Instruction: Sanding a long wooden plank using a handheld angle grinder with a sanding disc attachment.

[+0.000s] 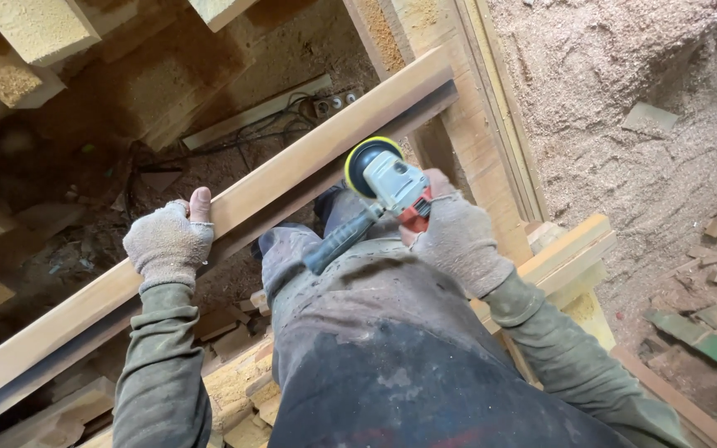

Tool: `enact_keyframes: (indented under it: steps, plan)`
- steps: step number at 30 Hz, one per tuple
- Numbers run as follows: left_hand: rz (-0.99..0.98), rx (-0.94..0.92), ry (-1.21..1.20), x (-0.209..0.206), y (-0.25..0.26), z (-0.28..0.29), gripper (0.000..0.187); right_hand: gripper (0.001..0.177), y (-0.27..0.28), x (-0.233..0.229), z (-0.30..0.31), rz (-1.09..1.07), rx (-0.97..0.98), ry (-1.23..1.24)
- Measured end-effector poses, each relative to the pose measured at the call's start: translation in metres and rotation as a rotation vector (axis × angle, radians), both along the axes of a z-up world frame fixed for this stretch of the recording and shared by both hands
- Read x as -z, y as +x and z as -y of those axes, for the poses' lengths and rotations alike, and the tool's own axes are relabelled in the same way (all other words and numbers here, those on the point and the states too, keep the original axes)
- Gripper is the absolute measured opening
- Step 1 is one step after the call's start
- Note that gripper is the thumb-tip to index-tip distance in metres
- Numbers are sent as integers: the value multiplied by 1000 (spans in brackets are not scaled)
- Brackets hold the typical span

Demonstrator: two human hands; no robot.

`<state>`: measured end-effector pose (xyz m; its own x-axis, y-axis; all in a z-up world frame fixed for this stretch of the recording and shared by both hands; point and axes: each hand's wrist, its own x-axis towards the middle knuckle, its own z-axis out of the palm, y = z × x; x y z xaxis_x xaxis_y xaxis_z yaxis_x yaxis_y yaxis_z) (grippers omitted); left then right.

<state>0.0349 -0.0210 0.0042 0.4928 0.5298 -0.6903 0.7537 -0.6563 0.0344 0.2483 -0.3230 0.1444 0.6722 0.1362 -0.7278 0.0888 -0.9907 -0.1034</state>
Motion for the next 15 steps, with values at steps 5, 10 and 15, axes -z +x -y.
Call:
enact_keyframes:
  steps: [5,10,15]
  plan:
    - [6,9,-4,-4,3,2,90,65,16,-7,12,53,53,68]
    - [10,-19,-14,-7,3,1,89,66,-13,2,7,70,116,197]
    - [6,-10,-21,-4,3,0,90,69,-74,27,-13,398,-576,225]
